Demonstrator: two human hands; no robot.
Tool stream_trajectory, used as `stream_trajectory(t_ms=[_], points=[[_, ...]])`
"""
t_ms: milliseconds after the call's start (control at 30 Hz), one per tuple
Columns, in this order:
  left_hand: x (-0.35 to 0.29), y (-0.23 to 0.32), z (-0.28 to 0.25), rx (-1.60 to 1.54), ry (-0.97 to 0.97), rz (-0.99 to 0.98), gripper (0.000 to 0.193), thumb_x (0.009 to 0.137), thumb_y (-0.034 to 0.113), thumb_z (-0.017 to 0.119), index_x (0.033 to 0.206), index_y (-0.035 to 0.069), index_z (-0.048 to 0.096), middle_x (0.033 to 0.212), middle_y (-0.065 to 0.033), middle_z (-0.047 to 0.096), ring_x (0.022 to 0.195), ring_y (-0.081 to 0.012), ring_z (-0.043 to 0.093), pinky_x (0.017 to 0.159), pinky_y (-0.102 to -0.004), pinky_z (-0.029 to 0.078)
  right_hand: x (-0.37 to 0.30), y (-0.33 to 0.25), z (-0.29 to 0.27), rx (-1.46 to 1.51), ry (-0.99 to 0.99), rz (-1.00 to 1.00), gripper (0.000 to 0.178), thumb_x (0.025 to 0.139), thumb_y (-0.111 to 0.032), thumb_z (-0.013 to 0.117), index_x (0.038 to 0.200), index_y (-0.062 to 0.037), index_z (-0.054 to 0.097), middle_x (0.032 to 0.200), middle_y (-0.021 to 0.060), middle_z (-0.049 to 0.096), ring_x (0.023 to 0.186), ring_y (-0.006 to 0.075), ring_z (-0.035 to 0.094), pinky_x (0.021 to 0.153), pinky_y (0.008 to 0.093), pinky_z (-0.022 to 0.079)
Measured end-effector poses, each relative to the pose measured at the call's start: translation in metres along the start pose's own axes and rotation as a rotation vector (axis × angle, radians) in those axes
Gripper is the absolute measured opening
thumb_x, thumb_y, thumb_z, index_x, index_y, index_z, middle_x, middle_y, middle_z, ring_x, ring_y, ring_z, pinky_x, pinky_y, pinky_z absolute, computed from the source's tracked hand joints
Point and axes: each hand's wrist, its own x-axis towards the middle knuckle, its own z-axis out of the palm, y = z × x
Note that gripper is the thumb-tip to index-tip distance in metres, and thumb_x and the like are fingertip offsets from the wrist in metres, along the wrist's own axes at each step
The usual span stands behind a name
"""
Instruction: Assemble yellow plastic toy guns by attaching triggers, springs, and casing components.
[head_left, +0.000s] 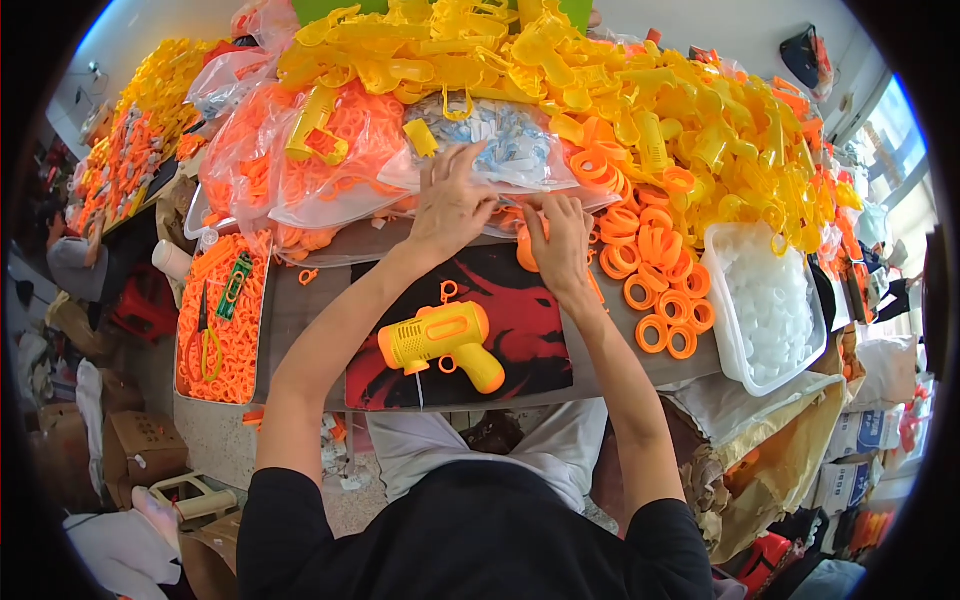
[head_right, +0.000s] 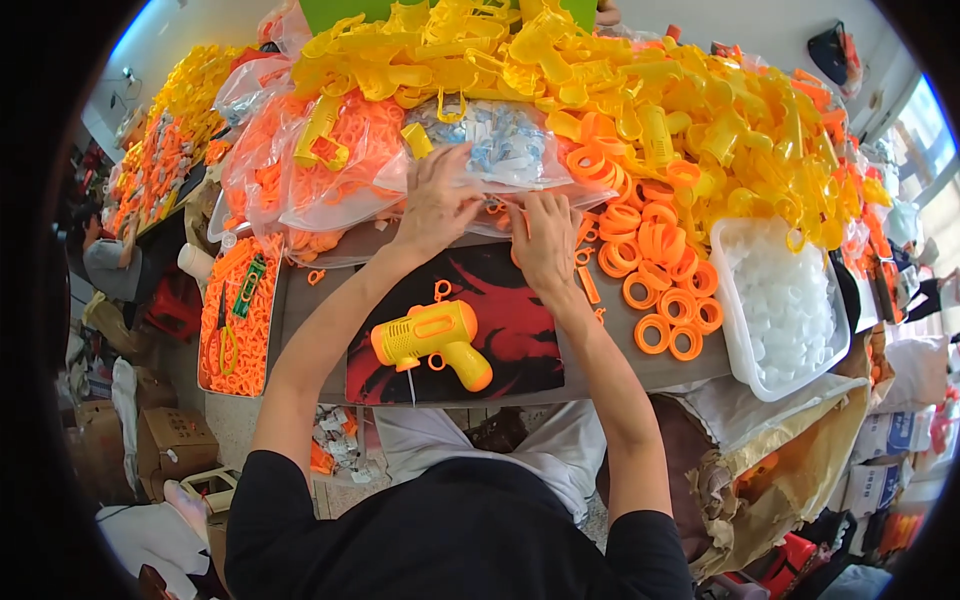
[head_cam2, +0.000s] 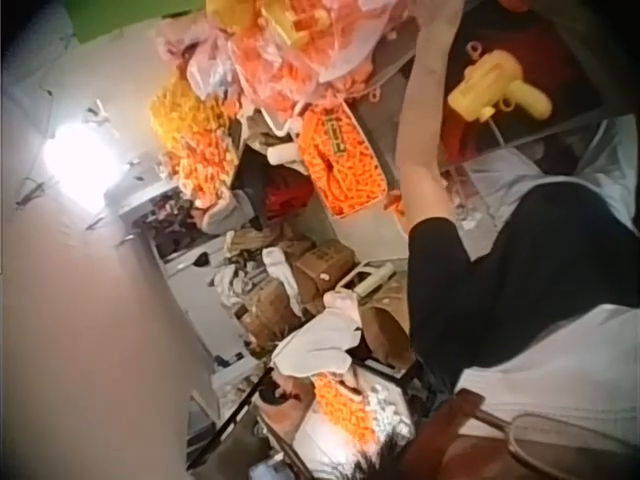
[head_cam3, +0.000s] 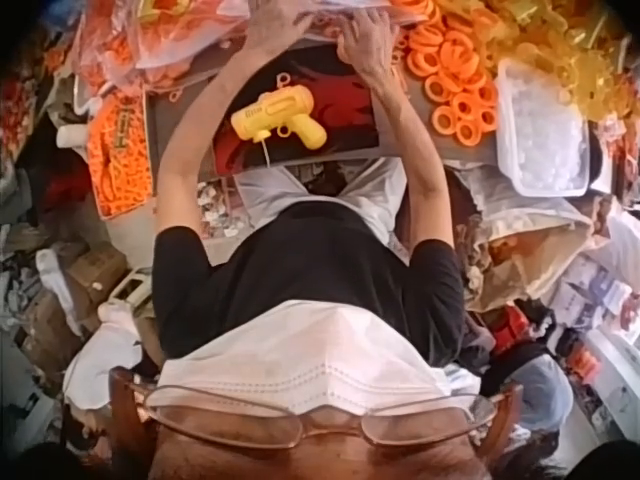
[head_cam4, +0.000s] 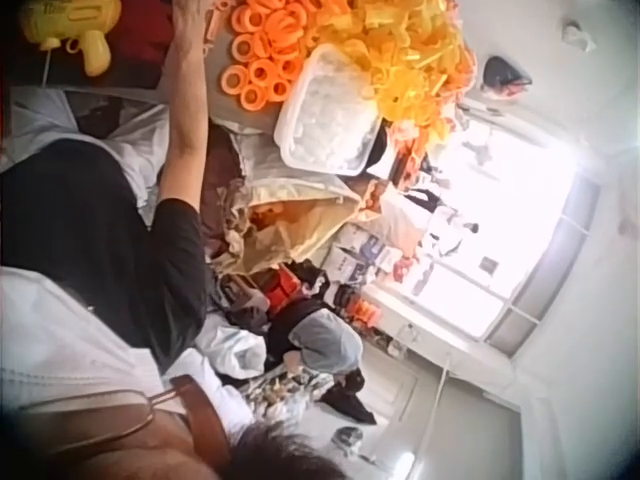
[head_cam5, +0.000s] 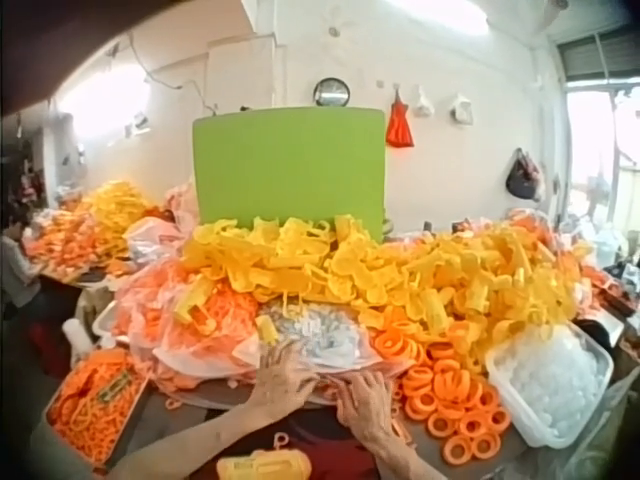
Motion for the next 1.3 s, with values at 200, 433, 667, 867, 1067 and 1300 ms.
stream_trajectory(t_ms=[200,433,667,867,1067,1300], points=[[-0.024,0.006,-0.037,-0.36,-0.262,-0.341,0.017,0.081,0.028,0.079,0.09,0.014,0.079,0.145,-0.0069,0.052,0.14,-0.0297,0.04,0.114,-0.0471,0.028,0.009,-0.022,-0.021,0.806,-0.373,0.421,0.027,0.102,-0.026,0.066,0.101,0.0013,0.069,0.083,-0.0003,0.065,0.077,0.0068,0.054,0.071,0.0247,0.044],[-0.036,0.025,-0.08,-1.167,-0.483,-0.663,0.022,0.094,0.013,0.073,0.114,0.005,0.073,0.103,0.0022,0.068,0.097,-0.0095,0.063,0.092,-0.0276,0.051,-0.004,-0.035,-0.039,1.316,-0.47,0.779,0.019,0.1,-0.026,0.069,0.094,-0.008,0.068,0.077,-0.0041,0.061,0.069,0.004,0.051,0.063,0.0229,0.042],[-0.053,0.049,-0.075,-1.571,-0.061,-0.729,0.047,0.097,0.007,0.071,0.142,0.006,0.057,0.098,0.0054,0.064,0.095,-0.0045,0.061,0.091,-0.0237,0.05,-0.026,-0.064,-0.037,1.846,-0.662,1.26,0.015,0.1,-0.026,0.068,0.094,-0.0121,0.063,0.077,-0.0057,0.058,0.066,0.0049,0.051,0.055,0.0216,0.038],[-0.085,0.047,-0.093,-1.274,-0.155,-0.654,0.042,0.093,0.011,0.074,0.134,0.006,0.064,0.1,0.0023,0.067,0.095,-0.0093,0.062,0.091,-0.027,0.049,-0.04,-0.059,-0.067,1.42,-0.611,0.992,0.016,0.099,-0.023,0.07,0.093,-0.01,0.063,0.077,-0.006,0.054,0.068,0.0018,0.046,0.052,0.0198,0.034],[-0.134,0.064,-0.11,-0.332,-0.272,-0.33,0.03,0.083,0.022,0.081,0.11,0.011,0.074,0.102,-0.001,0.067,0.094,-0.0221,0.06,0.089,-0.0356,0.043,-0.074,-0.042,-0.08,0.93,-0.547,0.768,0.016,0.096,-0.02,0.071,0.091,-0.0059,0.067,0.077,-0.0077,0.052,0.069,0.0019,0.043,0.062,0.0209,0.032],[-0.15,0.072,-0.097,-0.324,-0.099,-0.334,0.024,0.078,0.018,0.085,0.101,0.013,0.078,0.104,0.0022,0.069,0.096,-0.0187,0.061,0.089,-0.0354,0.043,-0.076,-0.037,-0.072,0.81,-0.574,0.75,0.019,0.092,-0.021,0.076,0.089,-0.0039,0.067,0.076,-0.0079,0.05,0.07,0.0026,0.04,0.063,0.0218,0.03]])
